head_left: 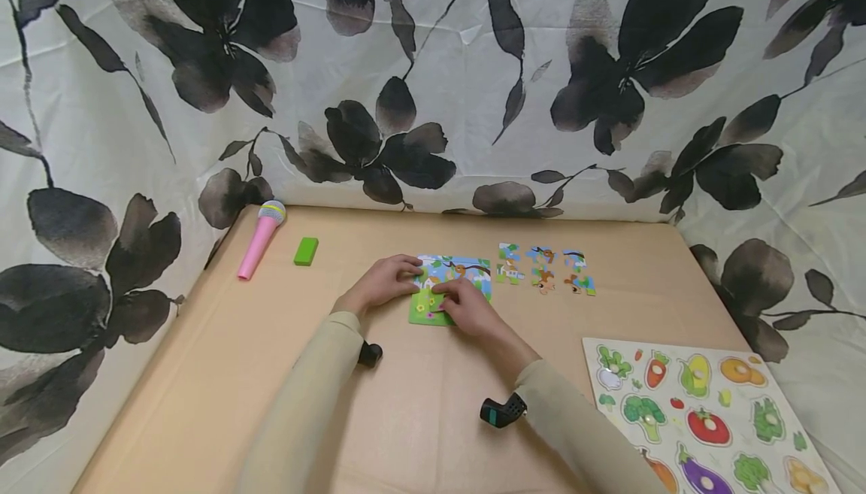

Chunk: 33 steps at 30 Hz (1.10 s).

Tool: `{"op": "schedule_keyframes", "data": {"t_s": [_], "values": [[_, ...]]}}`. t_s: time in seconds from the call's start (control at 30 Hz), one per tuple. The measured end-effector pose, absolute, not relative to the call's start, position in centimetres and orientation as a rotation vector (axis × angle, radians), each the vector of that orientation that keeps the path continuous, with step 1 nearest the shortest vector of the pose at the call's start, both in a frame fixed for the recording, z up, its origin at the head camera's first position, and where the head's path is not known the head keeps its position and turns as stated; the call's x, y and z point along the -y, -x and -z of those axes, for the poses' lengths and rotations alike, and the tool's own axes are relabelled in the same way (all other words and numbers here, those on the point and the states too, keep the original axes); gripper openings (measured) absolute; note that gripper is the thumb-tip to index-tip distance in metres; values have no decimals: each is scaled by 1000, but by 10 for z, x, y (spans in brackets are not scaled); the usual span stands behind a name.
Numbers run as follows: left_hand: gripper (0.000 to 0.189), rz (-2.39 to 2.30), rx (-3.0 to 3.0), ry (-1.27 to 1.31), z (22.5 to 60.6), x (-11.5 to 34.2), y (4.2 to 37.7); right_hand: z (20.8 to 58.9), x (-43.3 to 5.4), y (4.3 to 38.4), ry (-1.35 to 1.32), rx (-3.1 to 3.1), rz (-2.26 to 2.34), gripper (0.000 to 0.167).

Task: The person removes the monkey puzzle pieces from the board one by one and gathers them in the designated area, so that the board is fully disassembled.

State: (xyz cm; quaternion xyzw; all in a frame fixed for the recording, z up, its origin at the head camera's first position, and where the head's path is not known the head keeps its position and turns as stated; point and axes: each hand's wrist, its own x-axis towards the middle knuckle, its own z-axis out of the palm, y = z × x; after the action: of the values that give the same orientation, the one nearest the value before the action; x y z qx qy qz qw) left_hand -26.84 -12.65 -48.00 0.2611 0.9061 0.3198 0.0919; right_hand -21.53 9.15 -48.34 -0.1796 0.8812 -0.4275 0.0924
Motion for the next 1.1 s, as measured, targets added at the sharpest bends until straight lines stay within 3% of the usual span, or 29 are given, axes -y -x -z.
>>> {"op": "schedule_keyframes", "data": {"t_s": [0.47, 1.1], "values": [[39, -951, -2684, -763, 482, 126, 270, 481, -108, 215, 202, -2498, 1535, 23], [38, -967, -2685, -775, 479, 128, 266, 478, -167, 202, 36, -2448, 1592, 25]]}}
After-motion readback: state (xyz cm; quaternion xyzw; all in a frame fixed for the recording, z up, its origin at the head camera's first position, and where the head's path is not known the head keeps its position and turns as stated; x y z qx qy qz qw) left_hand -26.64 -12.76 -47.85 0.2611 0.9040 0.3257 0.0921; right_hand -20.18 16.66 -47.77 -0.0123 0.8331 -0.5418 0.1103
